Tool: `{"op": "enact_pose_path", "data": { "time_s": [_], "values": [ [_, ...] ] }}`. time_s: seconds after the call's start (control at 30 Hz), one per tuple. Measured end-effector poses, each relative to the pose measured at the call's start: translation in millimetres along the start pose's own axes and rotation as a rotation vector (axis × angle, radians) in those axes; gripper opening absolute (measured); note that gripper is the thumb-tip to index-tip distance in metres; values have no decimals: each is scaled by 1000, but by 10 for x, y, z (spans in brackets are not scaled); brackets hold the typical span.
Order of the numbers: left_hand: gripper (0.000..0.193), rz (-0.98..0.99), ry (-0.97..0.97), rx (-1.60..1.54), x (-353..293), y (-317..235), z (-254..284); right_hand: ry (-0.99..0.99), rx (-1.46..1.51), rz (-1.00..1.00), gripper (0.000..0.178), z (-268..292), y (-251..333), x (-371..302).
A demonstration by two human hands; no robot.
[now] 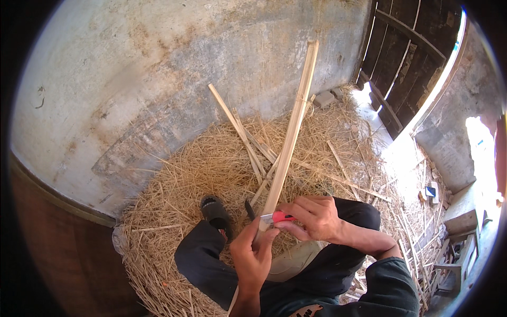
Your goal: The person sits on a straw-covered floor and uses a red utility knife to shave thin strips from a long bamboo pole. They repeatedly rotate the pole and scrape its surface to remove the outer layer, creating a pile of shavings.
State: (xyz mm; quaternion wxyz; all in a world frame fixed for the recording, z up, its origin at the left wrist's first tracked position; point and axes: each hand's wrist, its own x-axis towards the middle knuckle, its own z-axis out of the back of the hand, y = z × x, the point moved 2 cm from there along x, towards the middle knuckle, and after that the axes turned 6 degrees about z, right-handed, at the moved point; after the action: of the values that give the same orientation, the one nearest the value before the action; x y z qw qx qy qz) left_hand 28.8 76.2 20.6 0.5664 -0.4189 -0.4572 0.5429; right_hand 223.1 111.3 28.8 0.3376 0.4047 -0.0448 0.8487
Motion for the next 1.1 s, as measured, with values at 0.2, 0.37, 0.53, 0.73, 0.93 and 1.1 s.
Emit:
{"op": "enact_pose_path", "data": {
  "time_s": [0.2,0.37,0.53,0.73,0.93,1.1],
  "values": [
    [31,3,-13,-4,-9,20,-23,17,-29,-56,29,54,-7,4],
    [27,112,24,24,-168,116,-5,-152,-33,-261,25,233,-413,81],
    [29,139,35,50,-240,143,27,-148,-19,-305,23,321,-548,68],
    [28,221,124,123,-537,349,183,-257,-147,-616,26,696,-1258,68],
    [29,260,128,184,-616,469,322,-199,-28,-694,32,503,-1336,-94],
    [31,257,101,73,-492,496,336,-214,355,-766,38,412,-1312,-138]
  ]
}}
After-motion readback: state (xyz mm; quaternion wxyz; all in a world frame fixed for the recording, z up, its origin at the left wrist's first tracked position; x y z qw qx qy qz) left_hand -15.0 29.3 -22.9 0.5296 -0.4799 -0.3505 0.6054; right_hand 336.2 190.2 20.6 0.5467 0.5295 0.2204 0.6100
